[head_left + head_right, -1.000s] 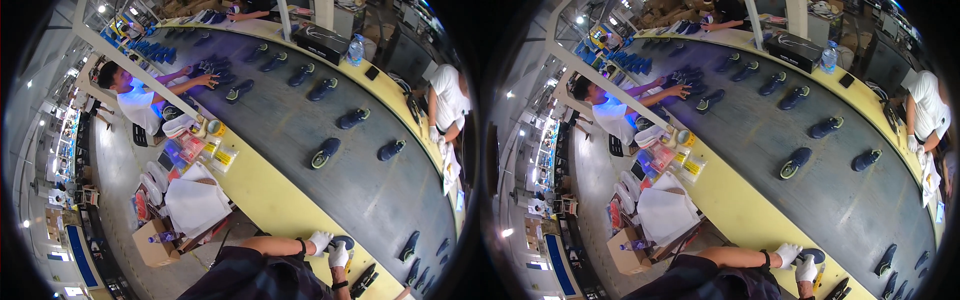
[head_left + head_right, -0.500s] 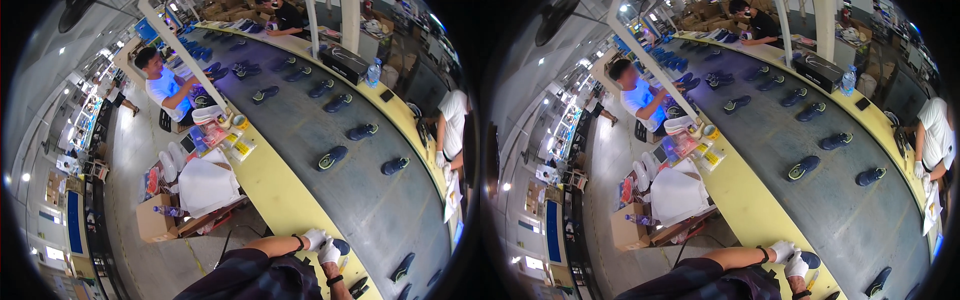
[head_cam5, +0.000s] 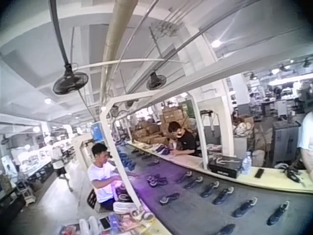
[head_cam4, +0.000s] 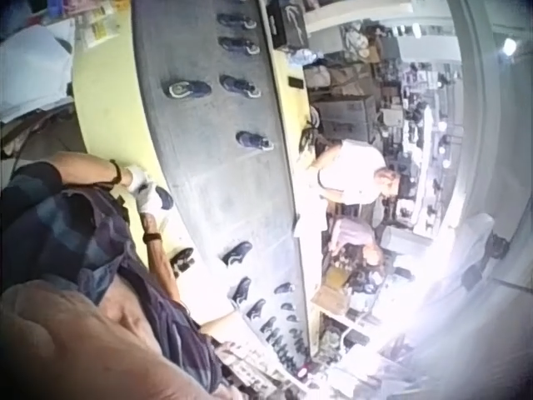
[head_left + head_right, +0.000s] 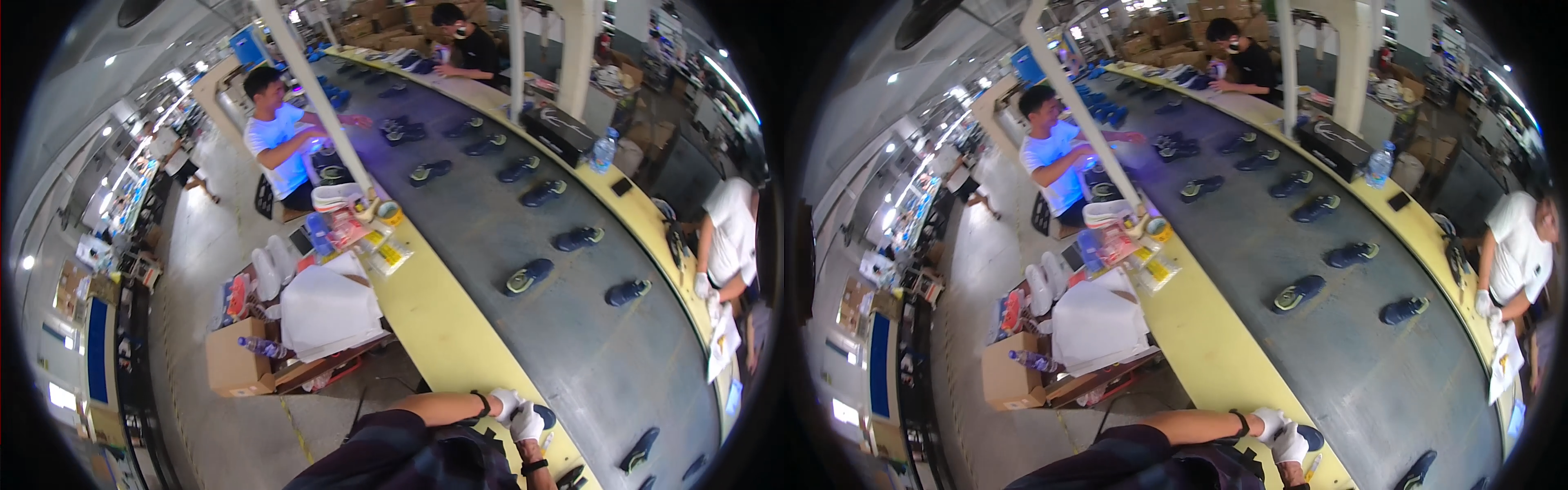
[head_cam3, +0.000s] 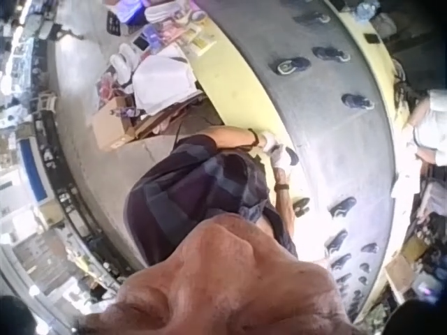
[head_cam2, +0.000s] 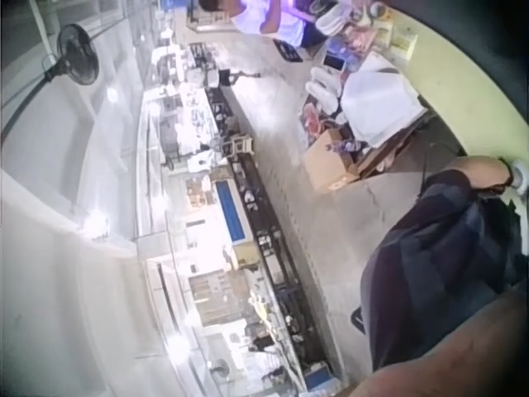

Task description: Manually assemble shoe components on a factory conveyor belt.

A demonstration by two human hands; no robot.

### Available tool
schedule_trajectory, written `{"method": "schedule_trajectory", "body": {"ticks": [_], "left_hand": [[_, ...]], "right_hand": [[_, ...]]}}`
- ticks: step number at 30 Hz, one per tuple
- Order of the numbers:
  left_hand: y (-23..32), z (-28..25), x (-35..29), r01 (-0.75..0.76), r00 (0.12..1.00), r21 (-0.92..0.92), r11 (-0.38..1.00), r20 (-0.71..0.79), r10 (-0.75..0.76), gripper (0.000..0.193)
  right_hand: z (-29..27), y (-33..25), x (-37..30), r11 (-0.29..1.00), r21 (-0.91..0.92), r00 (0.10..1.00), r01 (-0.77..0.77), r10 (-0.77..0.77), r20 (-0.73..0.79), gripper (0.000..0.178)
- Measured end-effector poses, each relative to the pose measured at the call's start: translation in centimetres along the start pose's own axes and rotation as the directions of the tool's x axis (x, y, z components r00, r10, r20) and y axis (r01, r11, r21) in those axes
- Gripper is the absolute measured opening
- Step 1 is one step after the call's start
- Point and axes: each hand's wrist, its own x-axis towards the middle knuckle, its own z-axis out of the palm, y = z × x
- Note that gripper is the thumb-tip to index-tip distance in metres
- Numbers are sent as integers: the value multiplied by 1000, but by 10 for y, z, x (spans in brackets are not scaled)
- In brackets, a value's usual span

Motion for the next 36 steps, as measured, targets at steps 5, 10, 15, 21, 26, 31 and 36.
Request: {"method": "schedule_trajectory", "body": {"ticks": [5,10,15,21,26,31,36], "left_hand": [[-30,-22,3,419,830,-650,634,557,21,57],[30,-65,-34,546,829,-829,-122,514,220,60],[76,-77,-15,410,905,-896,-170,377,198,63],[102,-114,0,440,893,-796,-415,339,295,80],[140,-132,-6,531,832,-715,-454,341,437,84],[153,-118,-28,624,758,-568,-537,275,591,76],[158,-108,-39,601,776,-646,-470,331,538,77]], "right_hand": [[-56,-14,-9,988,110,979,111,-89,-182,7],[-121,-59,-36,933,308,954,183,-93,-284,5],[-157,-64,-67,860,483,865,167,107,-490,15],[-147,-48,-106,670,741,732,45,482,-481,19],[-103,-33,-137,602,797,739,-41,556,-382,13],[-92,-32,-158,647,759,746,-76,542,-388,12],[-90,-33,-166,665,742,729,-80,547,-411,12]]}}
